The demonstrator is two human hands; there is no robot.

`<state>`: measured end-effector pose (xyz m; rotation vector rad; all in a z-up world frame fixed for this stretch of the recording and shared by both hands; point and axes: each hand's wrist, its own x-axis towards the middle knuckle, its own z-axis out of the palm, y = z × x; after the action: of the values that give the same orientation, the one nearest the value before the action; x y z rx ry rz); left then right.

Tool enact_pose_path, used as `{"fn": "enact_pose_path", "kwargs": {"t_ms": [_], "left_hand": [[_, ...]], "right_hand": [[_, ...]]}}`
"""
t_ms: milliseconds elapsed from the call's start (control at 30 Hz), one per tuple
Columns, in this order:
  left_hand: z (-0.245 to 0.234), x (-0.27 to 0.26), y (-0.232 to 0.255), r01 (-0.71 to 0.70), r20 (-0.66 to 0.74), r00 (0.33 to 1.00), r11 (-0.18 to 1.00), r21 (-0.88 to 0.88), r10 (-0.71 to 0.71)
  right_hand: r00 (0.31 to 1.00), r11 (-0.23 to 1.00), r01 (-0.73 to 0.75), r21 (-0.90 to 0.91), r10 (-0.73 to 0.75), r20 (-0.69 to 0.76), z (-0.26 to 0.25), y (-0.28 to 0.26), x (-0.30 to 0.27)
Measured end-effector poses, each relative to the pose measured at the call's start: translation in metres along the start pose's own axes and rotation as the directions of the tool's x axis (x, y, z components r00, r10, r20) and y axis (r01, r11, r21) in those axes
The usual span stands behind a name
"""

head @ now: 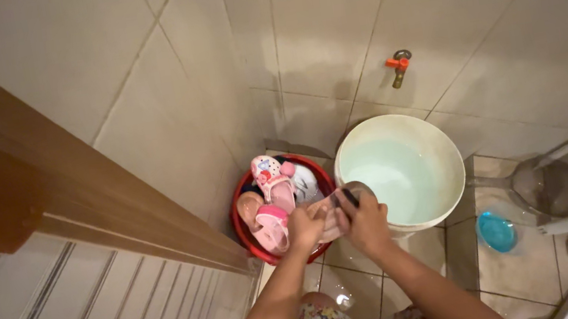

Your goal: The person washes pink slippers by hand in a bathroom. They scrub the slippers with a brush, rinse them with water from a bucket, and place them aside. The process is repeated for multiple slippers.

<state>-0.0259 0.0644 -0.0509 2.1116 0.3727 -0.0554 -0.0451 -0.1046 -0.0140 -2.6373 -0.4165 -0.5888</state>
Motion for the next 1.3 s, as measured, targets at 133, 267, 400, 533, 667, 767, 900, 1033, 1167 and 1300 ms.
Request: {"fn": "enact_pose_path", "kwargs": {"t_ms": [133,267,400,533,667,767,900,1033,1167,1300], "left_hand": [[-0.007,-0.006,0.008,-0.040,0.011,0.999,0.999,0.013,0.040],[-0.007,-0.004,0.019,-0.058,-0.013,0.998,0.998,-0.010,0.058],[-0.011,-0.007,0.010,-0.083,0.019,0.996,0.995,0.055,0.082],[-0.017,-0.012,0.010,0.016,0.080,0.997,0.999,0.031,-0.019],[-0.017,0.001,0.020,0.047,0.079,0.996,0.997,0.056,-0.051],[-0.010,-0.003,0.004,-0.034,0.057,0.998,0.998,0.057,0.031],[-0.009,-0.006,0.003,0.022,0.094,0.995,0.998,-0.060,-0.016],[-0.016,0.000,0.019,0.060,0.102,0.993,0.997,0.051,-0.064],[-0.009,-0.003,-0.002,0.025,0.109,0.993,0.993,0.115,-0.038],[-0.006,0.007,-0.009,0.040,0.144,0.989,0.999,-0.014,-0.037]], "right_hand": [[0.898,0.916,-0.337,-0.217,0.382,0.219,0.008,0.052,0.022],[0.919,0.929,-0.356,-0.106,0.368,0.141,0.024,0.046,0.018],[0.998,0.990,-0.029,0.139,0.037,-0.055,0.011,0.007,0.005],[0.877,0.879,-0.424,-0.217,0.458,0.145,-0.007,0.034,0.037],[0.950,0.953,-0.257,-0.159,0.279,0.138,0.003,0.024,0.028],[0.994,0.998,0.061,-0.013,-0.062,-0.093,0.004,-0.004,-0.002],[0.889,0.895,-0.419,-0.154,0.439,0.129,-0.005,0.029,0.038],[0.940,0.949,-0.309,-0.058,0.314,0.136,0.007,0.011,0.037],[0.999,1.000,0.009,0.013,-0.009,-0.041,0.012,0.005,0.006],[0.783,0.814,-0.490,-0.312,0.568,0.253,0.017,0.093,0.026]]}}
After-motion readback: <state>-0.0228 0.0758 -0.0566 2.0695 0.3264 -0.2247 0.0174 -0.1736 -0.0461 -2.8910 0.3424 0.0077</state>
